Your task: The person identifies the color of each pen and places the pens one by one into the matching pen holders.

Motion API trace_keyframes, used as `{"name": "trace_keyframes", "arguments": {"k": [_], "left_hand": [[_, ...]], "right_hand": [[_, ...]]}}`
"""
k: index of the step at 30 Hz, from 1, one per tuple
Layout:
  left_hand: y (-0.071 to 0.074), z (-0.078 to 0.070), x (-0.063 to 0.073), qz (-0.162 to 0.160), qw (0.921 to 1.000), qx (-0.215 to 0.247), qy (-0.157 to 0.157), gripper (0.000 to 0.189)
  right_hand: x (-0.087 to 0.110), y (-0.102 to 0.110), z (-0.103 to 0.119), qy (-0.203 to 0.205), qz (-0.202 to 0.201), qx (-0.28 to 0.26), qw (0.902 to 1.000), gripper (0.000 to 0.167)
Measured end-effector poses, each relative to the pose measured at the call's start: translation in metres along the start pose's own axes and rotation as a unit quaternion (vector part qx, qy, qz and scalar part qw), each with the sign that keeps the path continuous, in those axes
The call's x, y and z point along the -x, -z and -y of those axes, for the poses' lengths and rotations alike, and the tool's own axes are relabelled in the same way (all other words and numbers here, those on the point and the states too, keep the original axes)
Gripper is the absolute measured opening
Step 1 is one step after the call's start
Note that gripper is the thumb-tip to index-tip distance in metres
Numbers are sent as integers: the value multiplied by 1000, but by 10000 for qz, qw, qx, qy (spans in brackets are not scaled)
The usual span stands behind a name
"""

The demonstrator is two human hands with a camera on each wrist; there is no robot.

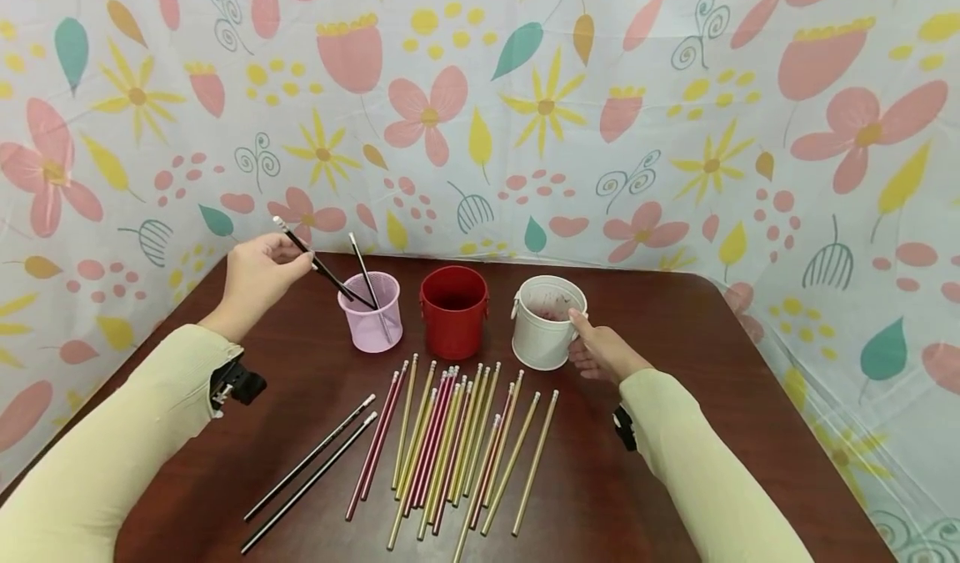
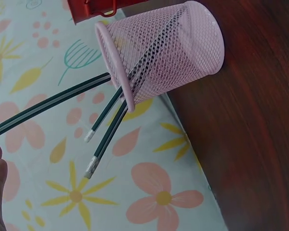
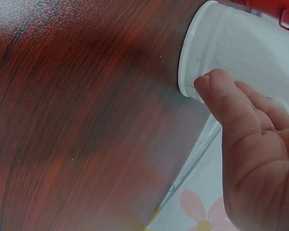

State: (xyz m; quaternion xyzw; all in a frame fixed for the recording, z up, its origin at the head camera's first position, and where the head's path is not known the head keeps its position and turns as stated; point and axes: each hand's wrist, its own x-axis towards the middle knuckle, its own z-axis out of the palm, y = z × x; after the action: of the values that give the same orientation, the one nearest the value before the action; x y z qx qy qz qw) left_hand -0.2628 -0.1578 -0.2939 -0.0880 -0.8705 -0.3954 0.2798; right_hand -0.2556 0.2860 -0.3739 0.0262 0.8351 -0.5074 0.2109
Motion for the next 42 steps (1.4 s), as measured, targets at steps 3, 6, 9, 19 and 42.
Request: {"name": "trace_keyframes", "arguments": {"k": [3,6,9,19,42], "left_hand": [[-4,1,0,27,10000,-18,-42,15],[-9,3,0,40,9999,13,-93,14],[-13,4,1,42,9998,102,-141,13],[-29,4,2,167,9997,150,-138,13],[-52,19,9,335,9971,256,637,19]], "right_hand": [[0,2,0,11,31,25,10000,92],[0,3,0,1,28,38,10000,93],[0,3,0,15,49,41,10000,93],[-3,4,4,37,14,-25,10000,92],[-2,-1,0,-30,25,-80,10000,94]]}}
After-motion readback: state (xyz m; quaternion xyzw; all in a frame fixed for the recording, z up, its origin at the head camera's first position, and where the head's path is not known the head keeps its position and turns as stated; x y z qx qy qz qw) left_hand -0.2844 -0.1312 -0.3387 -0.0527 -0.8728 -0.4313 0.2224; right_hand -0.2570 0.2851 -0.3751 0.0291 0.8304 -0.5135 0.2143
